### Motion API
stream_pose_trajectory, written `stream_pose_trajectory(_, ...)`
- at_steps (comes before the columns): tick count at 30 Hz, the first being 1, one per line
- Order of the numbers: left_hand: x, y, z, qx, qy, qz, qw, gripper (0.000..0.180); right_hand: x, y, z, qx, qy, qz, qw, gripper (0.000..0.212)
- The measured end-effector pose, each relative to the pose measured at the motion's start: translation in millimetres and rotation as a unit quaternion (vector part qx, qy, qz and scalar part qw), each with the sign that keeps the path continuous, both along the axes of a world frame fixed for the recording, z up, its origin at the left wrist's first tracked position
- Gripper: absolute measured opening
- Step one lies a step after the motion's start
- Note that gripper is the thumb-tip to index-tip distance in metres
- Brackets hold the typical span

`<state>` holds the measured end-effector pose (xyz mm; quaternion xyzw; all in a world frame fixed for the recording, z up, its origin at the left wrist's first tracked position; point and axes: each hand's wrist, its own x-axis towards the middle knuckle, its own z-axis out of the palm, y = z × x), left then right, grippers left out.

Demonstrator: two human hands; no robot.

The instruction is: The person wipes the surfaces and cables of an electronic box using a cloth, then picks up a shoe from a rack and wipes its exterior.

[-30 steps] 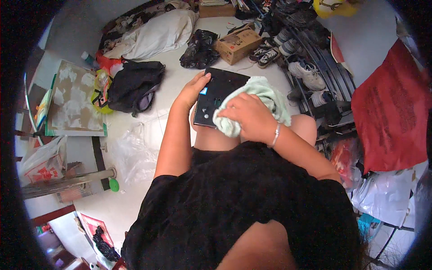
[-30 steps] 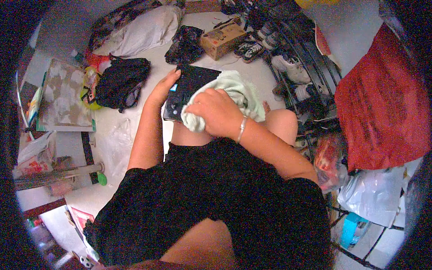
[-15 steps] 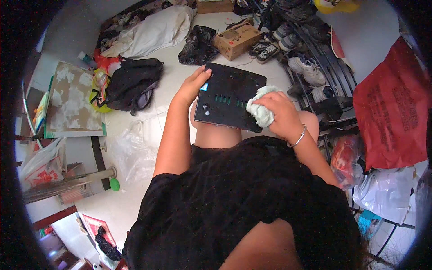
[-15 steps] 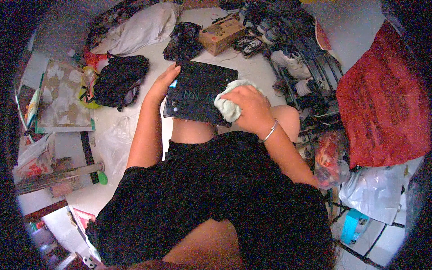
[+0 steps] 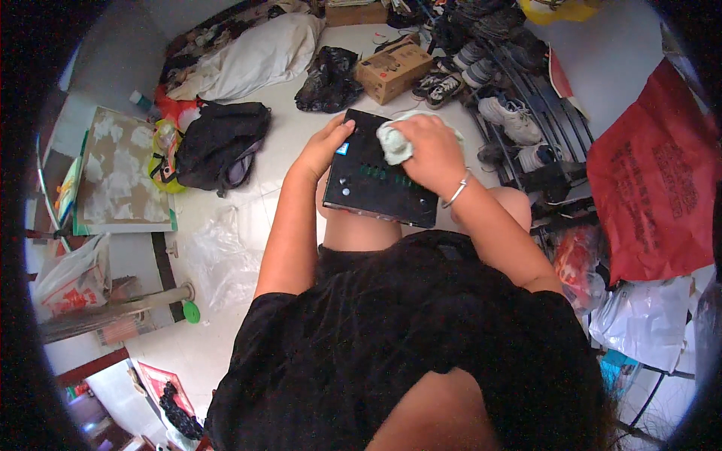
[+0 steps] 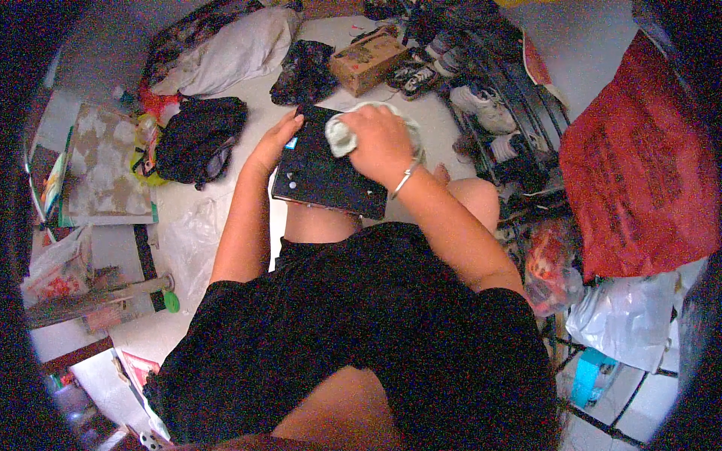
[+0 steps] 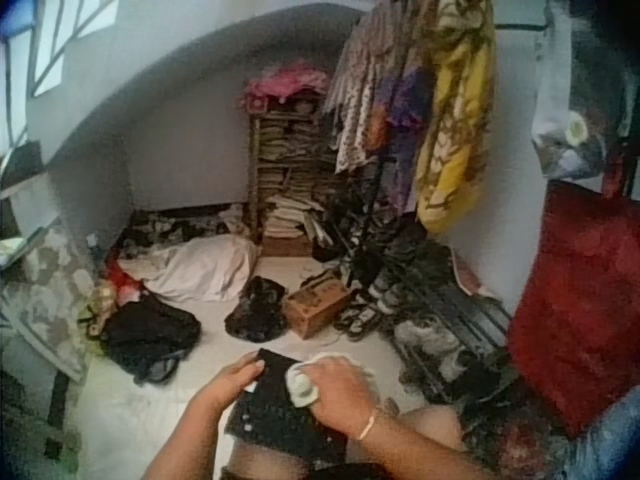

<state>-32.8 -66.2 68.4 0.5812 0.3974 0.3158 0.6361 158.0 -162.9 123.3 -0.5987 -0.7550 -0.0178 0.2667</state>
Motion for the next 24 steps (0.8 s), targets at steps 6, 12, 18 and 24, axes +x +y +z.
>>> stream_pose_trajectory(6,0,15,-31,-0.048,-0.039,-0.002,0.998,0.066,-50,-9,11,-0.035,-0.014,0.150,0.988,0.040)
stream_pose_trajectory(12,-3,-6,3,-0.052,-0.072,-0.002,0.996,0.060,-64,-41,12,-0.008,0.018,0.268,0.963,0.039)
stream_pose_trajectory(18,-11,-4,3,0.015,-0.019,0.014,1.000,0.056,-26,-58,18,-0.049,0.018,0.225,0.973,0.039)
stream_pose_trajectory(24,-9,-5,6,0.012,0.007,0.015,1.000,0.061,29,-54,-21,0.018,0.165,0.027,0.986,0.033)
